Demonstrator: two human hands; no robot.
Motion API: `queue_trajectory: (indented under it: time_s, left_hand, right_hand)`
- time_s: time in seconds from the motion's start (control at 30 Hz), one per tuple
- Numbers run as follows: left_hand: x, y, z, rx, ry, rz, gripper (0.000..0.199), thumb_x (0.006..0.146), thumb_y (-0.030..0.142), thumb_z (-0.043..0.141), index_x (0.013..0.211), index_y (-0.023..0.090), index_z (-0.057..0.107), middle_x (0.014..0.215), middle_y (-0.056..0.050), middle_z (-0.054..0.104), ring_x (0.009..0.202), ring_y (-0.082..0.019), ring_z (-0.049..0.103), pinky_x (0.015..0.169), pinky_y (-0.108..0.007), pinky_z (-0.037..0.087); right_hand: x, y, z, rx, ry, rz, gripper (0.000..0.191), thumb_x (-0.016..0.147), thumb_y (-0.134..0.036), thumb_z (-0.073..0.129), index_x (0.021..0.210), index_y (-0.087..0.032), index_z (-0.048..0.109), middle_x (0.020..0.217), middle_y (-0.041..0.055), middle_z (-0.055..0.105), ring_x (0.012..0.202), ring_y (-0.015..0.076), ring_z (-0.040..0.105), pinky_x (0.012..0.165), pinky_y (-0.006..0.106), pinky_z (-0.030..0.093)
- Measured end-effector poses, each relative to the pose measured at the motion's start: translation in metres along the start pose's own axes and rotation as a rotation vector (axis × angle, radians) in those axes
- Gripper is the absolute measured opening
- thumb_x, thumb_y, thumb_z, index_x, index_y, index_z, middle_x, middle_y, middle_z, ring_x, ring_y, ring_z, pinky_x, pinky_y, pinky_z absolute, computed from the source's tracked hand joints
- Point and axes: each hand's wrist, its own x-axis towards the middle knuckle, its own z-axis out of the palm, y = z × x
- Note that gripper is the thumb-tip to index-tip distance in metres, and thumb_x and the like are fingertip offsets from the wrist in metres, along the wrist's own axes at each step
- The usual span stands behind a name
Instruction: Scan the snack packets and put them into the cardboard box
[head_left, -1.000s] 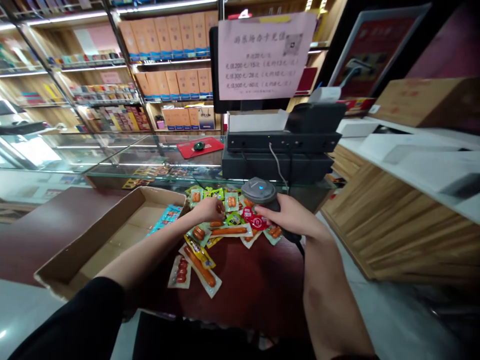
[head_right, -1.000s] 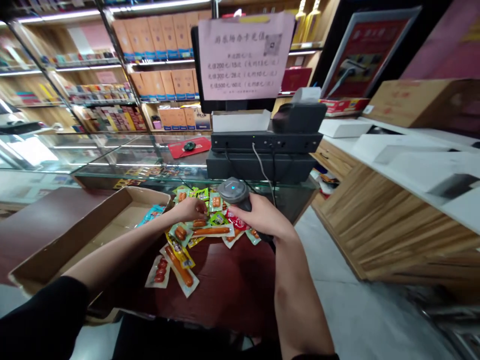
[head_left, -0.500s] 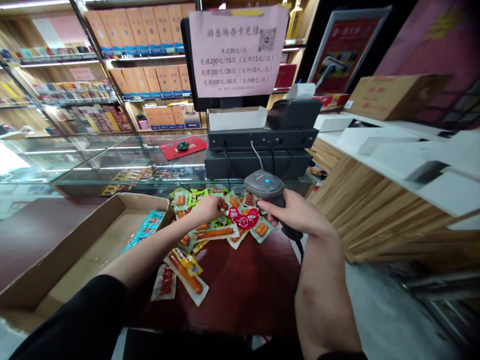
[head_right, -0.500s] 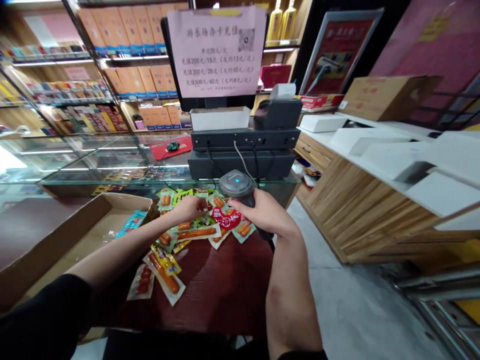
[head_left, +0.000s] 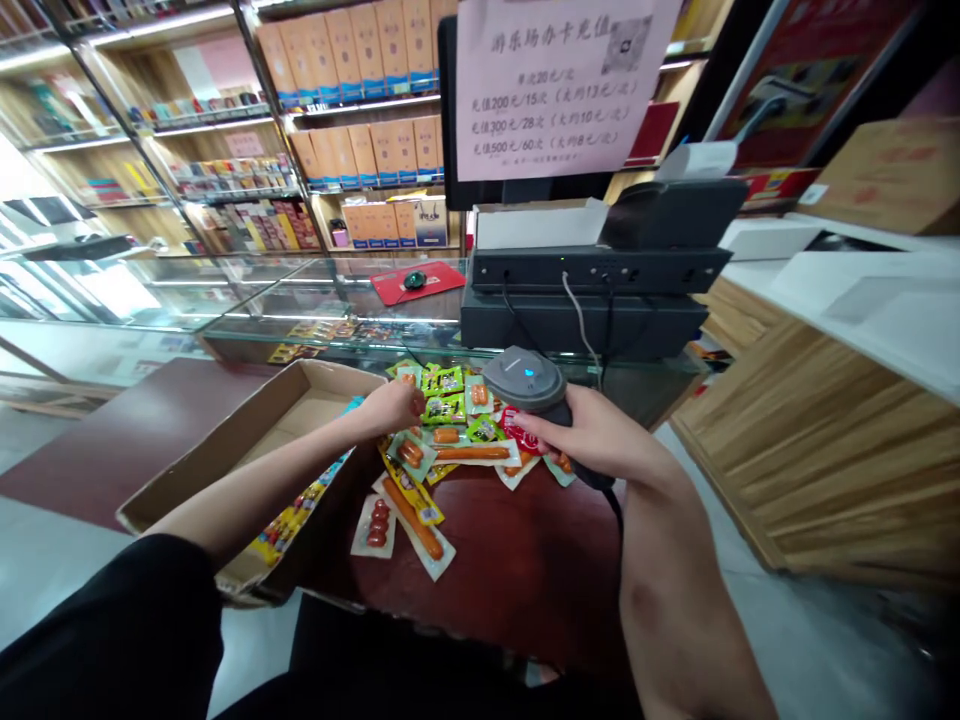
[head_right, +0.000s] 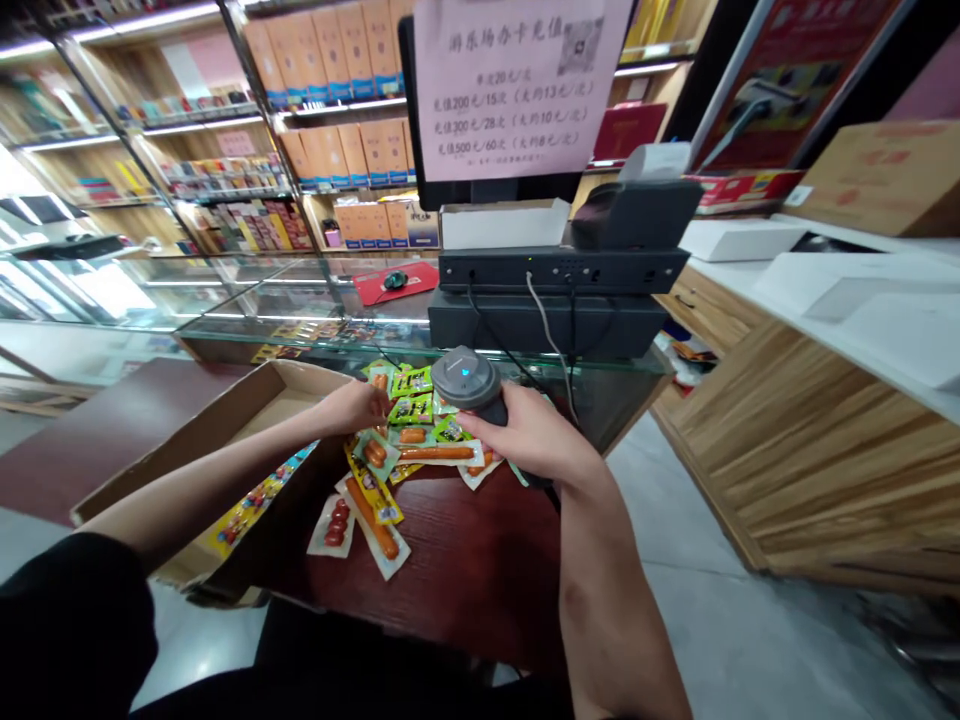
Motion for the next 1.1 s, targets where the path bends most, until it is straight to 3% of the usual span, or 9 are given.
queue_trajectory:
  time_s: [0.1,0.23,0.3,0.43,0.53,0.63,0.77,0.93,1.1]
  left_hand:
    - [-0.020,0.006,0.005,-0.030,-0.117,0.065,0.018,0.068,0.026,0.067,0.083,0.020,0.074,0.078,-0.003,0.072,0.069,-0.015,0.064,0.061,-0.021,0.042]
    - [-0.044,0.014,0.018,-0.010,-0.365,0.179,0.019,0.064,0.024,0.072,0.083,0.021,0.075,0.078,-0.001,0.073,0.068,-0.015,0.064,0.058,-0.020,0.040]
    - [-0.051,0.014,0.023,0.032,-0.409,0.194,0.025,0.062,0.022,0.074,0.087,0.022,0.075,0.082,-0.002,0.073,0.072,-0.017,0.065,0.059,-0.021,0.040]
    - [-0.056,0.009,0.033,0.037,-0.304,0.234,0.026,0.073,0.036,0.069,0.095,0.024,0.074,0.087,-0.004,0.073,0.078,-0.019,0.066,0.065,-0.023,0.043]
    - [-0.055,0.010,0.042,0.067,-0.160,0.181,0.032,0.079,0.045,0.062,0.100,0.022,0.072,0.090,-0.008,0.071,0.084,-0.023,0.066,0.072,-0.027,0.045]
    - [-0.053,0.019,0.052,0.159,-0.047,0.088,0.050,0.077,0.055,0.062,0.107,0.016,0.066,0.095,-0.014,0.068,0.087,-0.028,0.066,0.074,-0.032,0.048]
    - [-0.048,0.035,0.069,0.270,0.010,0.026,0.071,0.075,0.066,0.056,0.120,0.011,0.057,0.106,-0.021,0.061,0.087,-0.032,0.065,0.071,-0.037,0.049]
    - [-0.046,0.042,0.079,0.349,-0.012,0.043,0.056,0.081,0.053,0.058,0.114,0.008,0.060,0.102,-0.020,0.058,0.088,-0.031,0.064,0.070,-0.036,0.050]
    - [-0.059,0.038,0.070,0.341,-0.090,0.096,0.040,0.088,0.033,0.050,0.122,0.017,0.061,0.105,-0.018,0.056,0.082,-0.027,0.065,0.067,-0.035,0.050]
  right_hand:
    - [0.000,-0.009,0.007,-0.019,-0.035,-0.028,0.038,0.081,-0.046,0.062,0.107,-0.019,0.067,0.084,0.0066,0.073,0.075,0.0239,0.068,0.074,0.035,0.052]
    - [-0.001,-0.015,0.011,-0.038,-0.079,-0.029,0.035,0.082,-0.047,0.059,0.102,-0.019,0.067,0.074,0.0059,0.071,0.069,0.0225,0.067,0.068,0.032,0.051]
    - [-0.001,-0.016,0.013,-0.042,-0.094,-0.041,0.034,0.082,-0.047,0.059,0.101,-0.019,0.067,0.069,0.0049,0.070,0.067,0.0221,0.067,0.067,0.031,0.050]
    - [0.001,-0.017,0.017,-0.040,-0.103,-0.057,0.036,0.082,-0.048,0.059,0.103,-0.019,0.065,0.067,0.0045,0.070,0.066,0.0220,0.066,0.064,0.031,0.049]
    - [0.001,-0.017,0.019,-0.051,-0.092,-0.060,0.037,0.081,-0.048,0.061,0.104,-0.019,0.065,0.075,0.0056,0.072,0.071,0.0223,0.067,0.066,0.030,0.049]
    - [0.000,-0.016,0.019,-0.052,-0.093,-0.057,0.038,0.080,-0.048,0.061,0.106,-0.020,0.064,0.077,0.0052,0.072,0.070,0.0215,0.067,0.067,0.030,0.049]
    - [-0.001,-0.016,0.021,-0.042,-0.118,-0.047,0.037,0.081,-0.047,0.061,0.105,-0.019,0.063,0.068,0.0034,0.070,0.060,0.0200,0.065,0.062,0.029,0.049]
    - [-0.001,-0.017,0.023,-0.067,-0.090,-0.109,0.032,0.080,-0.042,0.063,0.099,-0.018,0.066,0.083,0.0072,0.073,0.077,0.0238,0.068,0.071,0.031,0.050]
    - [0.001,-0.019,0.027,-0.085,-0.100,-0.127,0.038,0.079,-0.040,0.063,0.109,-0.018,0.065,0.098,0.0093,0.073,0.088,0.0262,0.067,0.076,0.035,0.051]
